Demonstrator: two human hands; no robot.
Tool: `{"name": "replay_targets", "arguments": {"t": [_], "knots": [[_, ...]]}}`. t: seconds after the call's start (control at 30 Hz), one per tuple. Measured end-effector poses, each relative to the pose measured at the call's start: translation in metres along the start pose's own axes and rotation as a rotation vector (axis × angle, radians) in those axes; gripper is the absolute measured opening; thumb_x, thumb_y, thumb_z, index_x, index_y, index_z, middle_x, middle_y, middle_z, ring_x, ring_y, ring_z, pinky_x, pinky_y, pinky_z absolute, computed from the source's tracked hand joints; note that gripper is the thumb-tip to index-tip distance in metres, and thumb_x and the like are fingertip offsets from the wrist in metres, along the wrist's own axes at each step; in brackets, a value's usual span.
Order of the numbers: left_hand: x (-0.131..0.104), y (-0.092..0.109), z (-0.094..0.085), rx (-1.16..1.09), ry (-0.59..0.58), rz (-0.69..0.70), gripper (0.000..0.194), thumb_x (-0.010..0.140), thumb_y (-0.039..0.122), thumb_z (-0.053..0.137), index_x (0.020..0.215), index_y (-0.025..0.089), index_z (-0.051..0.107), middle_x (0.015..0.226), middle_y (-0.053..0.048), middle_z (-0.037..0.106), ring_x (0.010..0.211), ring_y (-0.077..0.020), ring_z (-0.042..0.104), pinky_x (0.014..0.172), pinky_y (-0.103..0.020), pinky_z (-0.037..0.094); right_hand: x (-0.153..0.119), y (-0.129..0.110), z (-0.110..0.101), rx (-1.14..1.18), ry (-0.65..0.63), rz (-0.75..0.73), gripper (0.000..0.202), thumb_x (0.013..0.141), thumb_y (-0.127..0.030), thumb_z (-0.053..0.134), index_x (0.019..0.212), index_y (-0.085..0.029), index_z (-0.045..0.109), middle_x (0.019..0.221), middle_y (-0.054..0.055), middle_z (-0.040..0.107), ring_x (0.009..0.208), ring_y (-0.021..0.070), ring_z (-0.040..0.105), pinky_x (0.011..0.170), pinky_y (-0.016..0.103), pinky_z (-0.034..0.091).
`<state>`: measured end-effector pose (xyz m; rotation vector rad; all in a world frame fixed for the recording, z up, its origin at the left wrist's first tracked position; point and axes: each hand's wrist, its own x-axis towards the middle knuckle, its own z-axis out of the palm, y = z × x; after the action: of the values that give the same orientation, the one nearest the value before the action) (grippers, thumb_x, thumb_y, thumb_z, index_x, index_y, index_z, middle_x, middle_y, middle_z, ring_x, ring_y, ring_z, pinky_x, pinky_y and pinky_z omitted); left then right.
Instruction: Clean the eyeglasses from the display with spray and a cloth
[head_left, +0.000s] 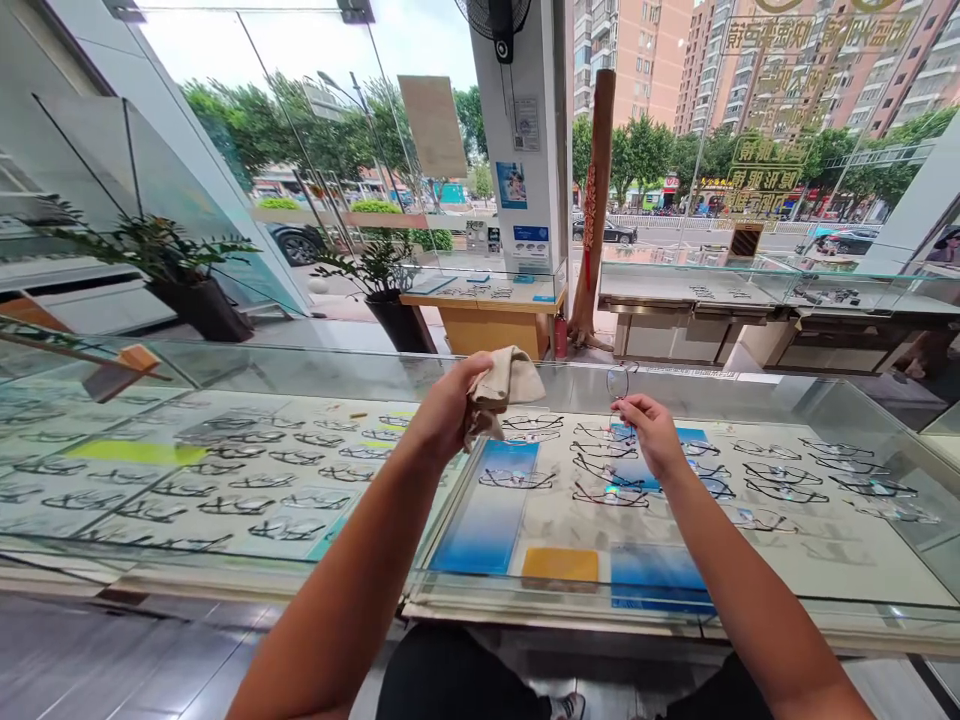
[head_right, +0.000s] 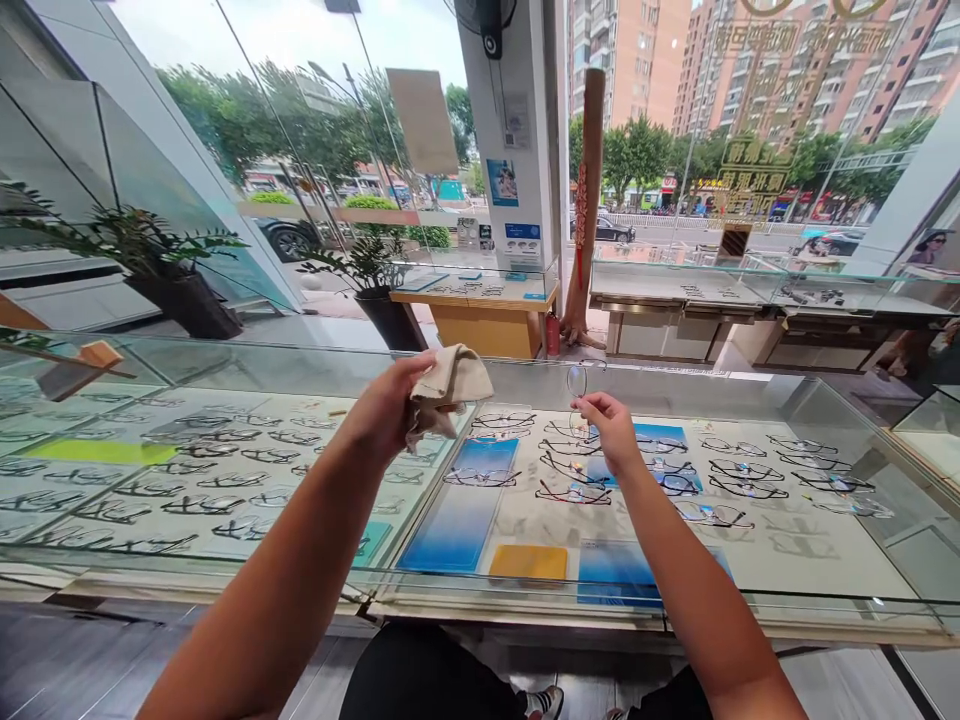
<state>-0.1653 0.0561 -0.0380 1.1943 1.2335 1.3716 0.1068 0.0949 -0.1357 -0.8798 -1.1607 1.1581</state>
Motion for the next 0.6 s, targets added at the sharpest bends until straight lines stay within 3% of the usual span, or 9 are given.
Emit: {"name": "replay_targets", "arguments": {"t": [0.1,0.2,0.3,0.43,0.6], "knots": [[-0.002,0.023,0.032,0.027,-0.179,0.150,0.042,0.063,0.049,0.078,0.085,0.020,0.057,0.067,0.004,0.053,0.054,-0.0094,0.049,0.047,-0.021,0.039,0.001,0.000,0.000,0.004,0.011,-0.007,0.033,0.065,-0.055,0.089,0.073,-0.025,0.075,0.081,0.003,0.076,0.075,0.0181,0.054,0.075,0.036,0.042],[-0.006,0.040,0.058,0.052,-0.241,0.285,0.038,0.063,0.041,0.081,0.080,0.020,0.055,0.069,0.004,0.055,0.058,-0.0097,0.053,0.050,-0.020,0.041,0.000,0.001,0.000,0.009,0.026,-0.016,0.033,0.066,-0.054,0.088,0.072,-0.025,0.075,0.080,0.003,0.076,0.073,0.0175,0.053,0.074,0.035,0.043],[-0.008,0.047,0.077,0.036,-0.273,0.320,0.030,0.068,0.042,0.075,0.078,0.020,0.057,0.068,0.003,0.055,0.058,-0.0100,0.052,0.050,-0.021,0.043,-0.001,0.003,0.001,0.014,0.035,-0.024,0.033,0.067,-0.054,0.088,0.072,-0.024,0.075,0.080,0.003,0.076,0.072,0.0170,0.052,0.074,0.035,0.043],[-0.005,0.043,0.085,0.073,-0.315,0.345,0.030,0.073,0.049,0.064,0.073,0.019,0.059,0.066,0.002,0.052,0.058,-0.0112,0.047,0.050,-0.023,0.042,-0.001,0.003,0.000,0.020,0.045,-0.030,0.033,0.067,-0.054,0.088,0.072,-0.024,0.075,0.078,0.002,0.075,0.071,0.0166,0.052,0.073,0.034,0.043],[-0.007,0.040,0.077,0.280,-0.350,0.476,0.029,0.082,0.046,0.057,0.070,0.020,0.056,0.070,0.000,0.054,0.065,-0.0137,0.048,0.060,-0.027,0.043,-0.004,0.000,-0.004,0.046,0.059,-0.036,0.029,0.068,-0.050,0.087,0.070,-0.024,0.073,0.076,0.001,0.073,0.073,0.0164,0.053,0.073,0.034,0.042]]}}
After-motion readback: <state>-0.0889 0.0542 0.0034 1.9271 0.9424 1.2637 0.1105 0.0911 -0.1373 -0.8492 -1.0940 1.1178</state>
